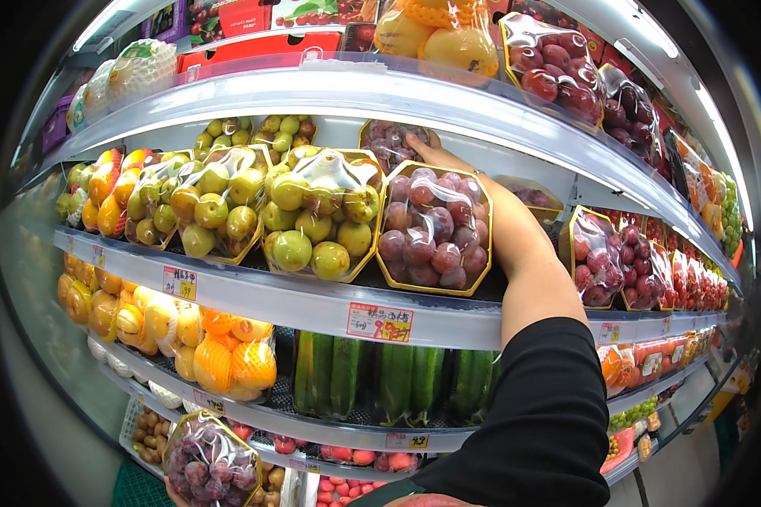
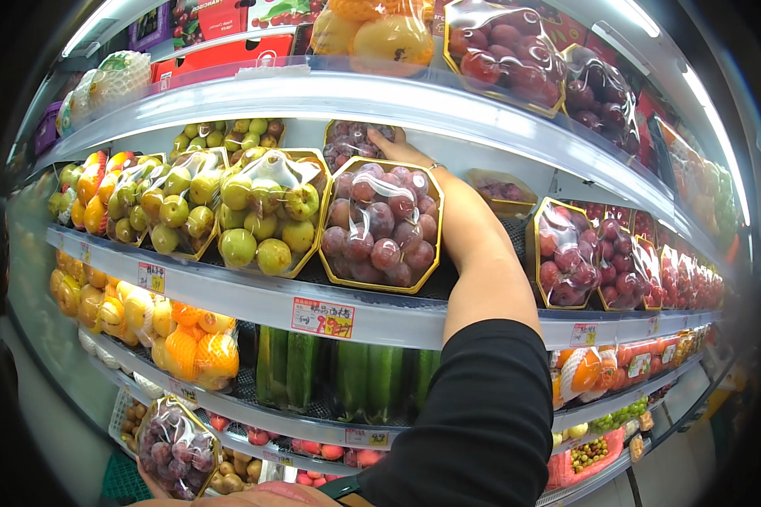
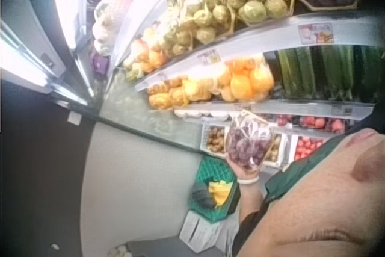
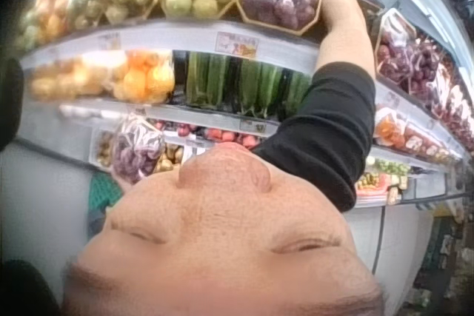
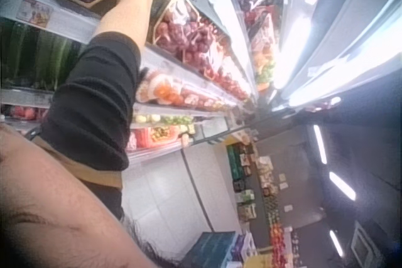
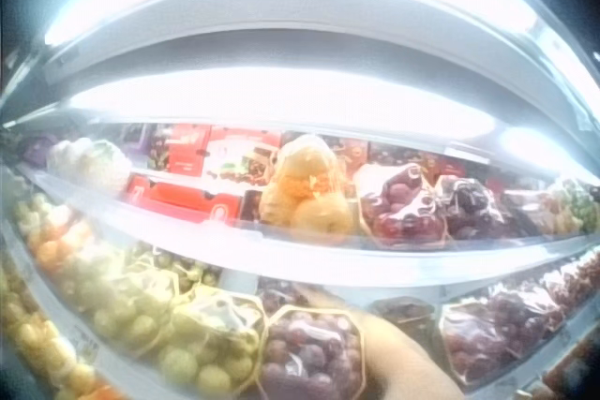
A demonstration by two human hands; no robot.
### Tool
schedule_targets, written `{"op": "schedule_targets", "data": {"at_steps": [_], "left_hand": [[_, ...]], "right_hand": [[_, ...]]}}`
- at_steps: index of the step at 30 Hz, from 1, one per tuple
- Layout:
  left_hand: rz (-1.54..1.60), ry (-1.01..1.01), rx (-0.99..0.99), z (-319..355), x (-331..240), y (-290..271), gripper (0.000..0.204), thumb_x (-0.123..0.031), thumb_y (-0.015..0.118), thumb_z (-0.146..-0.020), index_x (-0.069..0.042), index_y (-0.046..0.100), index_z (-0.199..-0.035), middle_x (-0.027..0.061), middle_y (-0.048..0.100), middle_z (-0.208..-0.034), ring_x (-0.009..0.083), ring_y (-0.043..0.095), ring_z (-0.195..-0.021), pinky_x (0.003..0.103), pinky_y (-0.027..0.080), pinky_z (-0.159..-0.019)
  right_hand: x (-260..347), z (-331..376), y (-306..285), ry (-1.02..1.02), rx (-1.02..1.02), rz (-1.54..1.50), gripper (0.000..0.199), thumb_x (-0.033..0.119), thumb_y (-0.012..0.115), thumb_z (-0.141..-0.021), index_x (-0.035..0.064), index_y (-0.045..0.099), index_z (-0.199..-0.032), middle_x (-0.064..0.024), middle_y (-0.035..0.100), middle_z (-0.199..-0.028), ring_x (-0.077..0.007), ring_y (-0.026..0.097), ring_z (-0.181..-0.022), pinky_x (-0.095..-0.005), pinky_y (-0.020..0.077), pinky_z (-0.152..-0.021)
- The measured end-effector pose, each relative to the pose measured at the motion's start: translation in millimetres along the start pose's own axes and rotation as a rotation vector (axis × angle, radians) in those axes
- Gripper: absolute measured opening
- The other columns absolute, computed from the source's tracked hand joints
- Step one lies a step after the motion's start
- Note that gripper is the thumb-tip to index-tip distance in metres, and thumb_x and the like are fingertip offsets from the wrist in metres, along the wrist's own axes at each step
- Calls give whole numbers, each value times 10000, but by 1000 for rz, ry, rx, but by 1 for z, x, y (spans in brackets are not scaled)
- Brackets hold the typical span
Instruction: The person selects purple grapes from a bulk bag, places them into yellow plastic containers, and seals the containers with a vacuum sealer. They then carry the sealed containers to a refrigerated display and arrange them on the shelf alongside other packaged fruits.
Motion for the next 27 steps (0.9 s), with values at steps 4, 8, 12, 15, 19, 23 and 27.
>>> {"op": "schedule_targets", "data": {"at_steps": [4,8,12,15,19,23,27], "left_hand": [[158,-2,-27,5,-5,10,635,-580,368,-914,-205,396,-1425,83,446,-1427,363,419,-1295,590,363,-1026],[299,-19,72,3,-3,37,620,-591,360,-925,-225,380,-1425,71,445,-1423,343,434,-1284,568,400,-1016],[241,40,447,6,-1,97,606,-584,332,-946,-225,365,-1433,77,414,-1446,339,423,-1297,546,390,-1038],[337,-70,604,23,7,156,598,-580,332,-950,-230,364,-1434,75,399,-1453,330,414,-1307,532,383,-1050],[392,108,826,54,36,243,464,-315,407,-988,-163,369,-1425,117,526,-1284,260,558,-1149,416,517,-928],[305,-185,966,65,89,306,686,-650,307,-936,-195,330,-1450,36,423,-1447,257,439,-1303,434,384,-1063],[-263,-322,1097,42,117,354,576,-589,371,-954,-174,452,-1344,27,591,-1246,195,596,-1088,357,500,-830]], "right_hand": [[14,17,-35,169,-68,464,1002,705,529,-807,21,218,-1470,-246,438,-1385,-356,514,-1186,-445,476,-890],[47,68,-69,374,9,606,779,617,507,-871,-26,472,-1310,-203,586,-1192,-315,609,-996,-458,538,-706],[87,148,-66,382,-123,551,584,453,530,-917,-54,557,-1205,-158,632,-1063,-257,618,-875,-391,519,-676],[137,240,-40,-3,-238,159,377,346,523,-944,63,554,-1192,-41,630,-1060,-133,571,-958,-315,467,-790],[166,374,56,66,24,-533,667,530,563,-905,48,422,-1344,-70,611,-1123,-156,582,-1033,-318,498,-827],[169,384,60,91,-170,-985,672,612,448,-924,51,491,-1292,-65,605,-1188,-165,578,-1082,-348,491,-899],[153,343,-24,179,-344,-947,421,401,377,-1012,37,583,-1068,-92,665,-1002,-223,651,-916,-400,528,-871]]}}
Point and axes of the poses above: each hand's wrist, its own z-axis away from the middle knuckle, its own y-axis out of the palm, x = y × z, the point moved 3 cm from there along -z, towards the middle knuckle
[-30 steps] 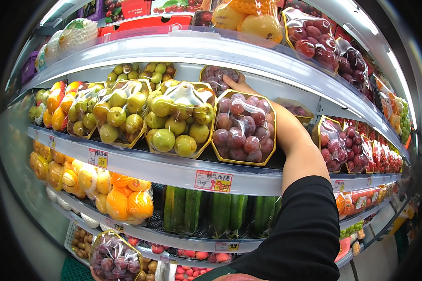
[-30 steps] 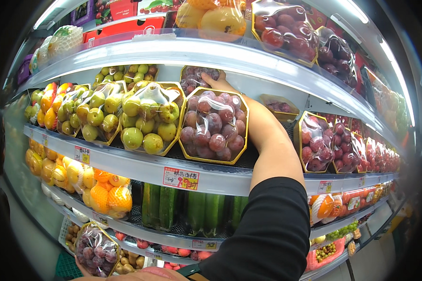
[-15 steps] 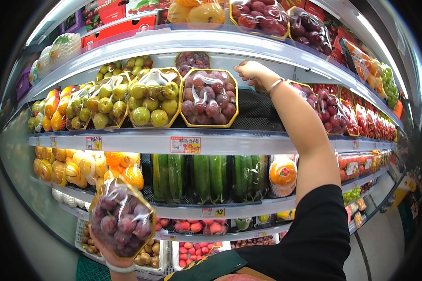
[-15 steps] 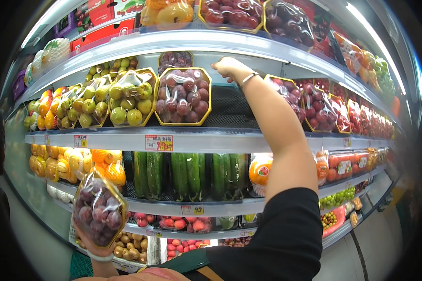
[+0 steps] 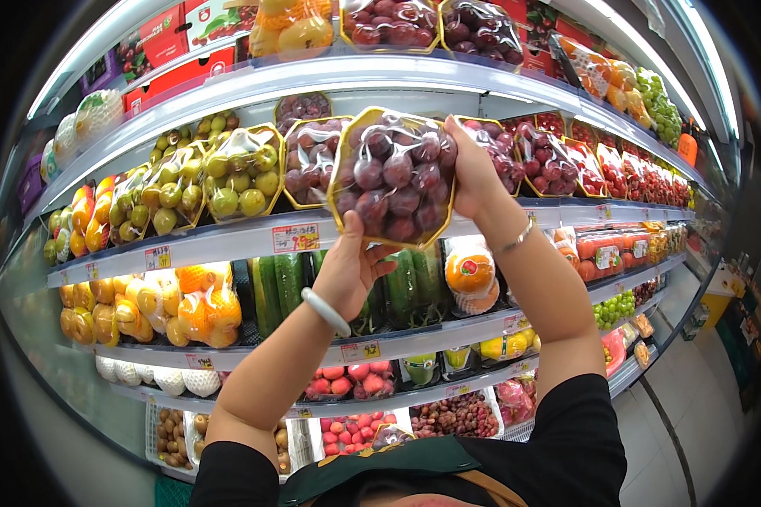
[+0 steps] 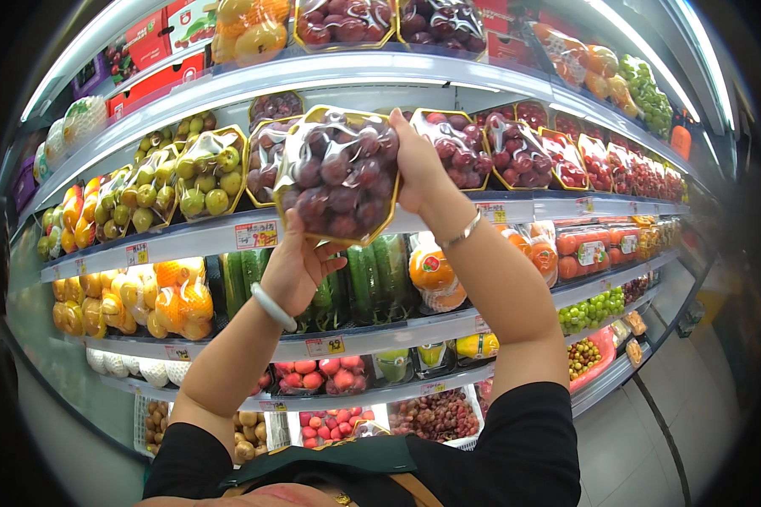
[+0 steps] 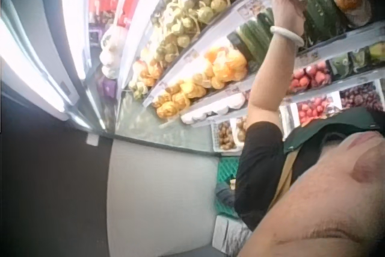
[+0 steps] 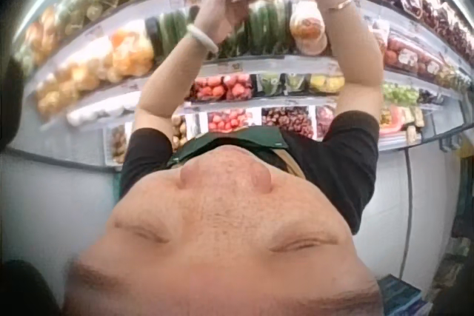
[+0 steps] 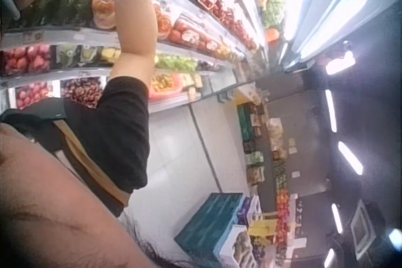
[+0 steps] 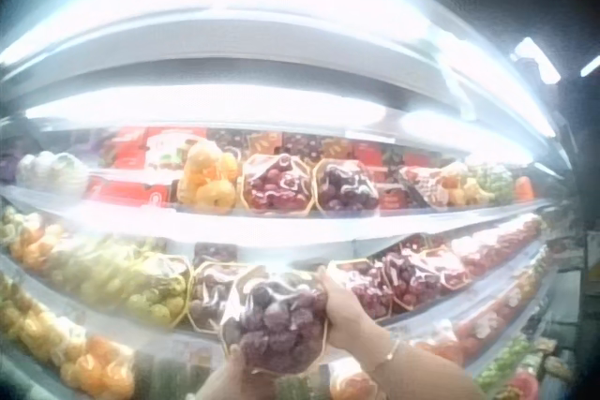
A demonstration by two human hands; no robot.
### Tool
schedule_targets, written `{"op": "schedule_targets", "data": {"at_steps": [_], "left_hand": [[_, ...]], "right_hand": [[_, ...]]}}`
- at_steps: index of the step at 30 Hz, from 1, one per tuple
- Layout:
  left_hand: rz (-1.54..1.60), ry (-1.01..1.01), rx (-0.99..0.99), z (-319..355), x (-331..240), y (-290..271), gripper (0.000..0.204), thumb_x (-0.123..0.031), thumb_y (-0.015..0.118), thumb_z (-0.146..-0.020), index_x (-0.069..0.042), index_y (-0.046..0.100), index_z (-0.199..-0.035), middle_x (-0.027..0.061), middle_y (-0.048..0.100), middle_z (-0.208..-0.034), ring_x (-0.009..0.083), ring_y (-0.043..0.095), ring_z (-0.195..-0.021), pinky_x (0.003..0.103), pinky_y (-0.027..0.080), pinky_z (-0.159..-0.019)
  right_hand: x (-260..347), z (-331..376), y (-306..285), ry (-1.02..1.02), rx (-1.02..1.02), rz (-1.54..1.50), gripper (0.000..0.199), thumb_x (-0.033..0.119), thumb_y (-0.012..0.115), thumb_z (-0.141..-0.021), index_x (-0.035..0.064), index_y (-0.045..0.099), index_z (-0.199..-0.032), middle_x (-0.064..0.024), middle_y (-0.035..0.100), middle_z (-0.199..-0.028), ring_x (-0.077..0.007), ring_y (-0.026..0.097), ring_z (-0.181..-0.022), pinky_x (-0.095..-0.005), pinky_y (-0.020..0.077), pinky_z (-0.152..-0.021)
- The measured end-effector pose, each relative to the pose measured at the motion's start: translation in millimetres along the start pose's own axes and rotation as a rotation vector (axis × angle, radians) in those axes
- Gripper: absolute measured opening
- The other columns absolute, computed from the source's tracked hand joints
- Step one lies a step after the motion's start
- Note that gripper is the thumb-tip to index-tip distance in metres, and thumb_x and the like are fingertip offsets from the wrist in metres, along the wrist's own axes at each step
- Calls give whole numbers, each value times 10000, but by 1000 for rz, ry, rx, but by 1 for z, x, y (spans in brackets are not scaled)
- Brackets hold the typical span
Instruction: The person selects purple grapes from a bulk bag, places them into yellow plastic containers, and seals the containers with a vacuum sealer. They then carry the sealed containers to a refrigerated display and arrange them on the shelf alongside other packaged fruits.
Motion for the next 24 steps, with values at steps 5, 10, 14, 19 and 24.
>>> {"op": "schedule_targets", "data": {"at_steps": [5,10,14,19,24], "left_hand": [[-334,-71,36,-46,-10,10,454,-457,495,-963,-80,517,-1213,85,653,-1096,161,668,-843,285,542,-672],[-410,30,-25,-62,-23,19,347,-297,555,-964,-74,504,-1224,100,659,-1069,138,663,-756,264,532,-631],[-789,11,-87,-75,-39,15,339,-232,518,-959,-36,488,-1234,107,637,-1098,158,662,-739,275,528,-588],[-814,-18,-133,-79,-41,8,325,-194,534,-944,-13,488,-1210,102,635,-1054,152,664,-698,259,520,-573],[-817,183,-215,-73,-35,9,353,-147,568,-919,21,507,-1223,86,646,-950,119,641,-663,236,495,-556]], "right_hand": [[36,-38,-35,26,2,158,322,374,448,-990,79,572,-953,-97,663,-924,-219,641,-842,-404,534,-827],[51,-72,-52,-137,-7,162,244,331,490,-971,100,565,-955,-71,625,-905,-192,611,-816,-370,533,-789],[44,-96,-62,-225,-58,270,297,292,511,-959,49,594,-1108,-62,632,-1044,-173,599,-948,-332,491,-876],[37,-103,-53,-185,45,340,321,262,500,-954,20,590,-1144,-72,633,-1084,-171,599,-944,-317,476,-879],[44,-94,-53,-224,43,360,312,262,498,-961,20,591,-1136,-65,627,-1069,-170,601,-947,-327,486,-872]]}}
Point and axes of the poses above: each hand's wrist, its own z-axis away from the middle knuckle, its own y-axis out of the palm, x = y × z, the point moved 3 cm from there along -z, towards the middle knuckle
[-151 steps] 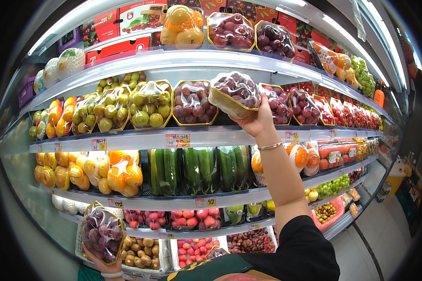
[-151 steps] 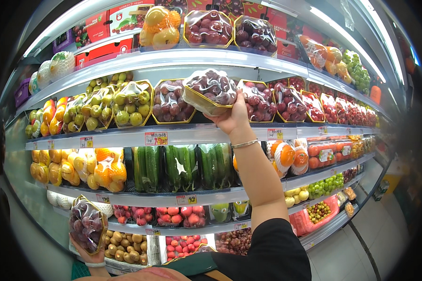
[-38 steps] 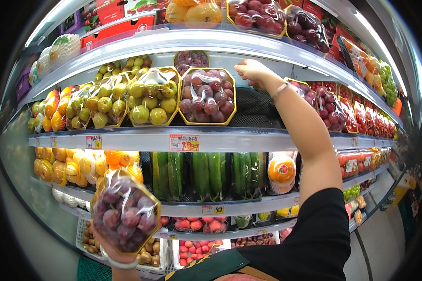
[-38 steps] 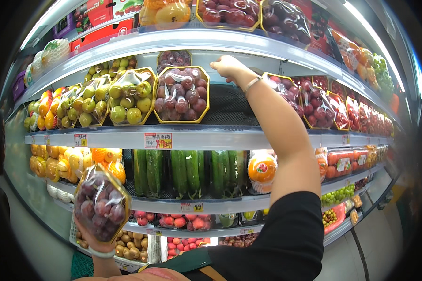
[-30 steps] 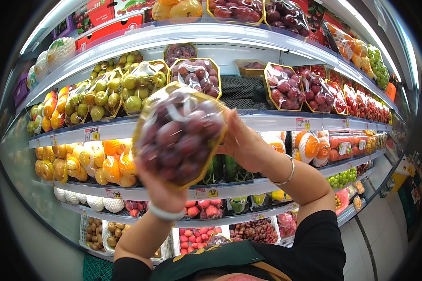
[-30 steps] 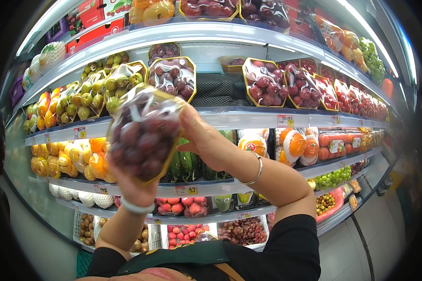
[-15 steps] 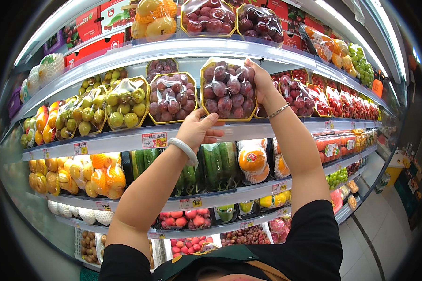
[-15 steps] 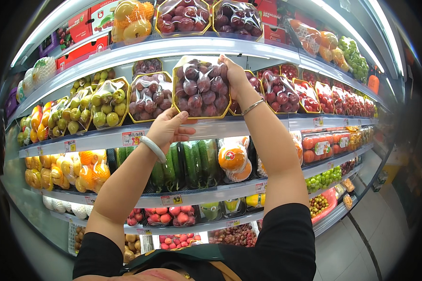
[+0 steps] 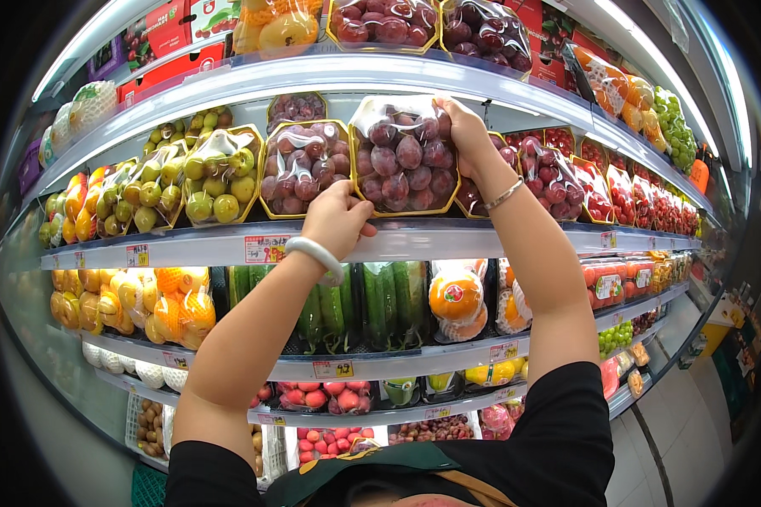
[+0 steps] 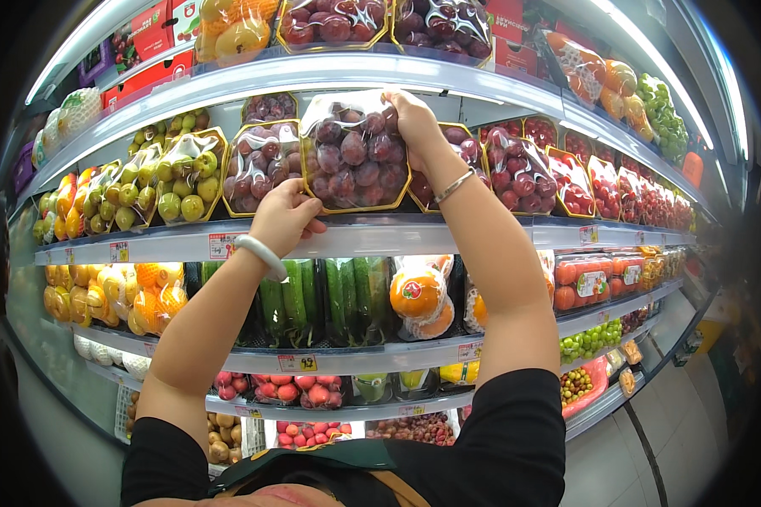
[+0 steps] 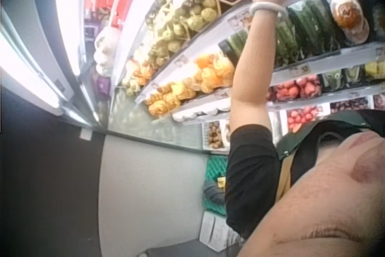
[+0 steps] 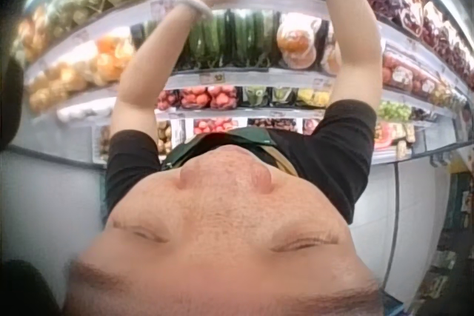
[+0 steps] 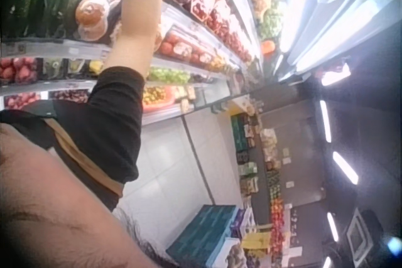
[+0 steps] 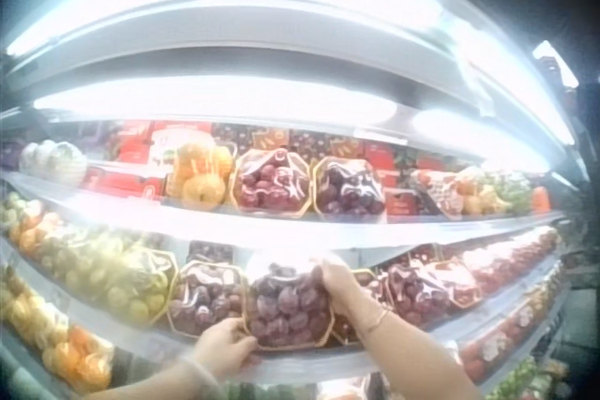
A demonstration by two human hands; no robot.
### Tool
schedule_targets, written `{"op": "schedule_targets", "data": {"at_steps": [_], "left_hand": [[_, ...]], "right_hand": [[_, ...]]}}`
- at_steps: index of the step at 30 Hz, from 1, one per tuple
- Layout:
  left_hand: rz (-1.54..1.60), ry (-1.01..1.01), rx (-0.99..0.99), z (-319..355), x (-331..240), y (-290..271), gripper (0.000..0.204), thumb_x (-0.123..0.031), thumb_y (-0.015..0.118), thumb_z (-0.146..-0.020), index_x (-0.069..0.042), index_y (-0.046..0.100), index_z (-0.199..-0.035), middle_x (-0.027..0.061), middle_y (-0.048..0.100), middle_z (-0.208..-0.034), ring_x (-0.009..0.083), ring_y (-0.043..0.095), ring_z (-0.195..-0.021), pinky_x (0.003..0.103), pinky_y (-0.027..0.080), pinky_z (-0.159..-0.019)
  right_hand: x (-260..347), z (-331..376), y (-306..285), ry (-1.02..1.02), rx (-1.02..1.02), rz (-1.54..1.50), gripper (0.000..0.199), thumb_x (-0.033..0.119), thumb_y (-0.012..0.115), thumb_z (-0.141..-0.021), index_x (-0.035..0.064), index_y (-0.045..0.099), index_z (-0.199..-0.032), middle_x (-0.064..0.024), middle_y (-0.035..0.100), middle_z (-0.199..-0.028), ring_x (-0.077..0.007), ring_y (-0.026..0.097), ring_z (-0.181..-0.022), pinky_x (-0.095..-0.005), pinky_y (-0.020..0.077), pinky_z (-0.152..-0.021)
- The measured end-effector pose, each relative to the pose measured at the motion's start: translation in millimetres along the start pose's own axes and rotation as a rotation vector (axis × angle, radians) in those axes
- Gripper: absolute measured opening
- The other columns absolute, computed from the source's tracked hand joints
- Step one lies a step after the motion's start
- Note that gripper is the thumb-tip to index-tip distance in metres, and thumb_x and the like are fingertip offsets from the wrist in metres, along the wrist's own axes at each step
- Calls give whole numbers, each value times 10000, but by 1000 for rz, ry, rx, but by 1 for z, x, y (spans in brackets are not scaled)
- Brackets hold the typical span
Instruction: The person selects purple grapes from a bulk bag, places them into yellow plastic containers, and seals the containers with a vacuum sealer. They then carry the sealed containers to a refrigerated display and arrange them on the shelf alongside other packaged fruits.
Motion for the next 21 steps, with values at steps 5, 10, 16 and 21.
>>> {"op": "schedule_targets", "data": {"at_steps": [5,10,16,21], "left_hand": [[146,334,-194,39,3,-4,569,-308,576,-942,3,401,-1385,83,533,-1197,116,536,-943,273,473,-780],[601,700,-292,69,-2,39,873,-586,435,-930,-76,21,-1505,117,182,-1521,243,233,-1393,392,212,-1141],[981,77,192,63,-18,-42,502,-431,373,-1011,-42,455,-1317,130,566,-1273,265,568,-1158,422,466,-1003],[655,-273,431,44,-28,-47,395,-374,450,-997,-55,535,-1214,94,636,-1147,206,635,-1033,367,526,-900]], "right_hand": [[-11,18,9,150,-38,-426,276,281,394,-1007,65,562,-968,-109,632,-987,-228,627,-879,-395,524,-859],[-34,101,59,59,19,-705,439,402,313,-1025,48,535,-1161,-116,632,-1100,-244,624,-1017,-423,513,-891],[-23,173,49,97,115,-211,545,456,302,-1020,83,361,-1413,-124,546,-1298,-244,524,-1212,-437,484,-954],[-35,193,52,471,326,-395,601,540,285,-993,136,336,-1434,-115,507,-1358,-258,550,-1198,-449,496,-963]]}}
Point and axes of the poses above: each hand's wrist, its own z-axis away from the middle knuckle, its own y-axis out of the palm, x = y × z, the point moved 3 cm from there along -z, towards the middle knuckle
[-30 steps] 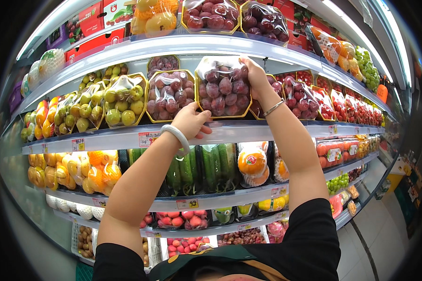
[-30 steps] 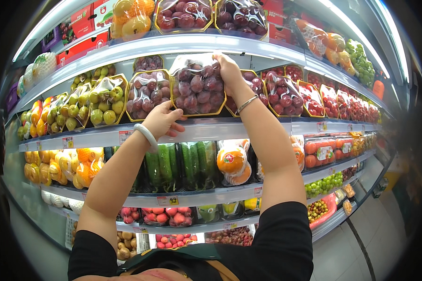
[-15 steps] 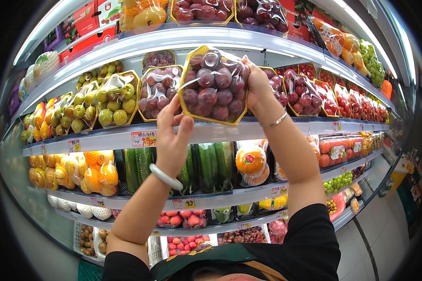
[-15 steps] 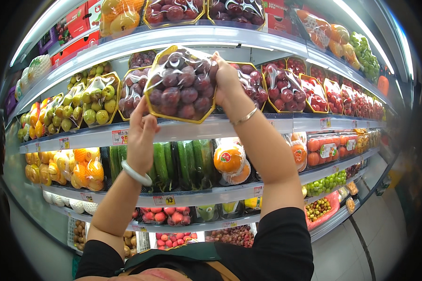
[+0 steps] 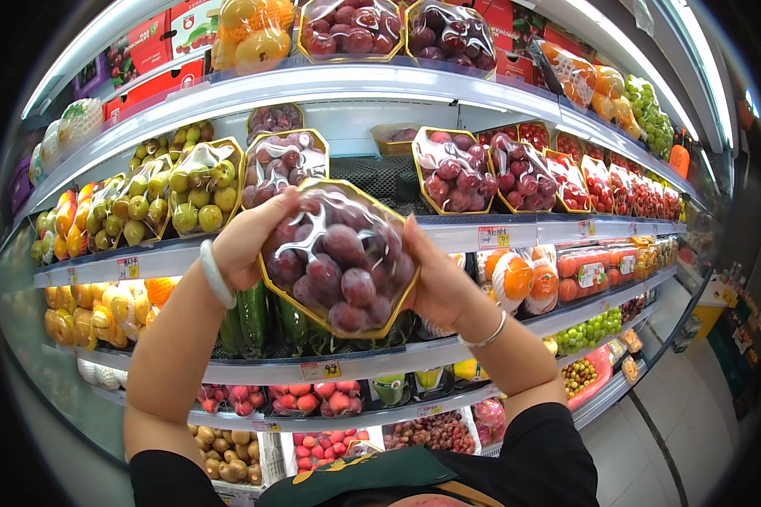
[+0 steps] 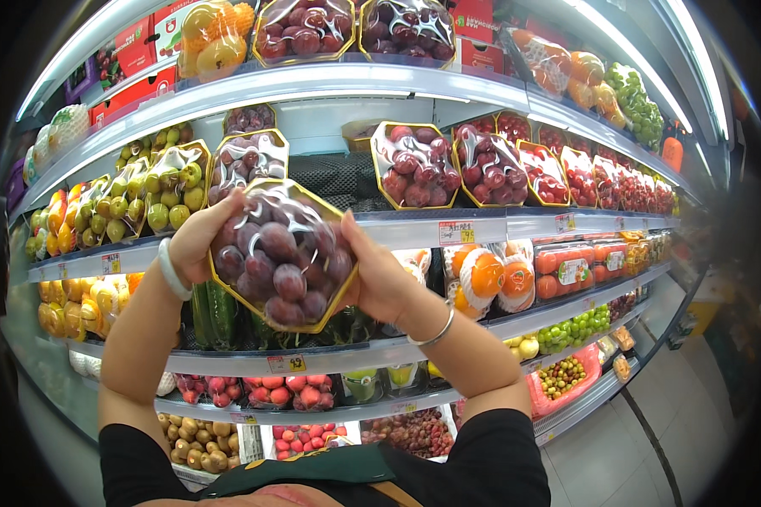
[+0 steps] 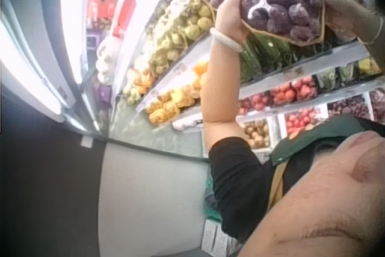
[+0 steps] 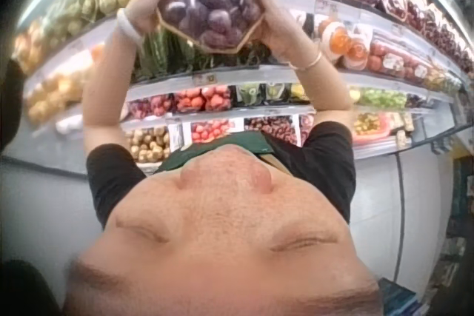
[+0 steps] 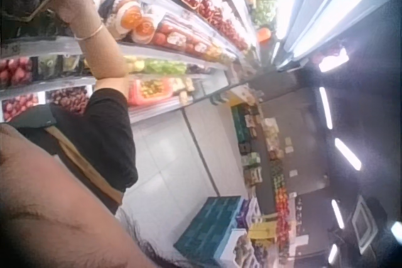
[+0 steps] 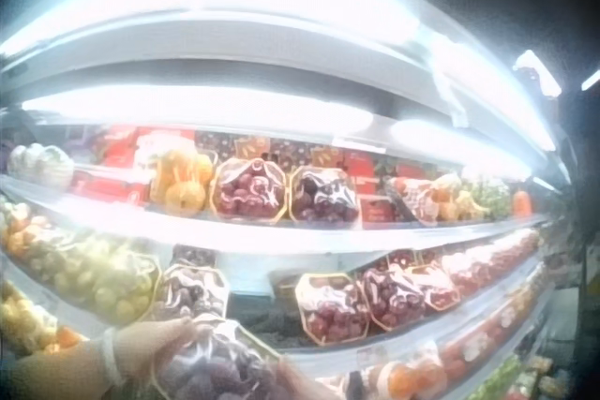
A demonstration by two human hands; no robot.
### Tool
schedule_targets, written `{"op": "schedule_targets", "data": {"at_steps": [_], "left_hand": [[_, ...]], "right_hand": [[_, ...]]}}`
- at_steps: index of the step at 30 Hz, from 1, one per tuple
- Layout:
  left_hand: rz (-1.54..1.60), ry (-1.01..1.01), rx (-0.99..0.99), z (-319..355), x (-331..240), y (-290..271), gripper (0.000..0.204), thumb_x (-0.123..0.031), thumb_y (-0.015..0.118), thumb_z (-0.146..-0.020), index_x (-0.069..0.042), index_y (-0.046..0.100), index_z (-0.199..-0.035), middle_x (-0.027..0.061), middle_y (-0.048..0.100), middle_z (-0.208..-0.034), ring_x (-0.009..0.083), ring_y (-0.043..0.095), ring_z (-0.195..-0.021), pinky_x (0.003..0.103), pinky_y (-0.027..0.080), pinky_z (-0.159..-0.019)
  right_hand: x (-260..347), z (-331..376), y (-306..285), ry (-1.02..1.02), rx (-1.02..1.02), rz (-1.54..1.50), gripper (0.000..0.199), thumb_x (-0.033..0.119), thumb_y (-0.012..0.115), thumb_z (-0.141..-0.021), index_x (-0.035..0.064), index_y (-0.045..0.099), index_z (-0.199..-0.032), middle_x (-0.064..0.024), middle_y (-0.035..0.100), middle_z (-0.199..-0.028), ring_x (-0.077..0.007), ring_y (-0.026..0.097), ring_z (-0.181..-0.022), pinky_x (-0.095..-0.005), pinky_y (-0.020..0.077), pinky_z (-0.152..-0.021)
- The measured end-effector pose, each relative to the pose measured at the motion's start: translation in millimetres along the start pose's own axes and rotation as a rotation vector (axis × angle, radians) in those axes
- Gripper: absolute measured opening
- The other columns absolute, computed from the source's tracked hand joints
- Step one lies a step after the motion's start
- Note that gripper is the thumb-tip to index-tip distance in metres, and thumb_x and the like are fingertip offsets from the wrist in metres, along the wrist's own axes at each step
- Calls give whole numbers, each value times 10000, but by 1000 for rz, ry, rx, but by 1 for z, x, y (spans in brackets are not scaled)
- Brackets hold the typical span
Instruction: The person selects purple grapes from a bulk bag, places them into yellow plastic containers, and seals the containers with a vacuum sealer. They then carry the sealed containers to a refrigerated display and arrange them on the shelf alongside other packaged fruits.
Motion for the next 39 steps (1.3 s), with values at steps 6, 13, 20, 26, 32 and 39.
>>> {"op": "schedule_targets", "data": {"at_steps": [6,13,20,26,32,39], "left_hand": [[-246,37,-188,-57,-50,14,496,-467,438,-980,-34,530,-1203,100,641,-1105,205,630,-998,388,515,-894],[-1330,285,-355,-180,-43,36,345,-278,552,-860,-42,677,-1077,152,683,-1049,278,645,-958,371,483,-884],[-1929,-10,-449,-299,-46,20,334,-205,522,-832,-47,696,-1069,206,624,-1165,326,604,-1114,387,470,-931],[-1224,-277,-543,-353,-30,-47,363,-313,549,-886,24,675,-930,163,685,-791,292,643,-639,413,513,-581],[-1347,-160,-501,-379,-21,-79,612,-528,508,-893,41,637,-1078,177,642,-1038,267,615,-874,376,483,-795],[-280,71,-698,-355,-43,-70,292,-119,553,-912,-70,542,-1200,170,464,-1288,333,537,-1117,443,616,-715]], "right_hand": [[-17,15,-7,-334,-15,-366,588,503,258,-1007,92,354,-1416,-126,436,-1416,-299,453,-1283,-481,394,-1065],[-30,92,-45,-571,-264,-459,580,461,195,-1025,93,263,-1469,-132,397,-1446,-313,423,-1304,-485,323,-1110],[-33,174,-71,-872,-246,-360,542,448,260,-990,68,347,-1368,-148,443,-1375,-305,452,-1253,-472,346,-1077],[-18,211,-100,-1106,-636,51,492,419,329,-954,42,459,-1242,-146,500,-1296,-296,487,-1192,-450,359,-1050],[8,235,-116,-1048,-1204,1034,458,390,397,-917,17,572,-1117,-144,556,-1217,-288,522,-1131,-429,371,-1023],[-6,221,-149,-814,-933,356,395,251,401,-974,44,446,-1307,-73,514,-1261,-133,477,-1167,-311,393,-1008]]}}
Point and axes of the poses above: each hand's wrist, its own z-axis away from the middle knuckle, its own y-axis out of the palm, x = y × z, the point moved 3 cm from there along -z, towards the middle knuckle
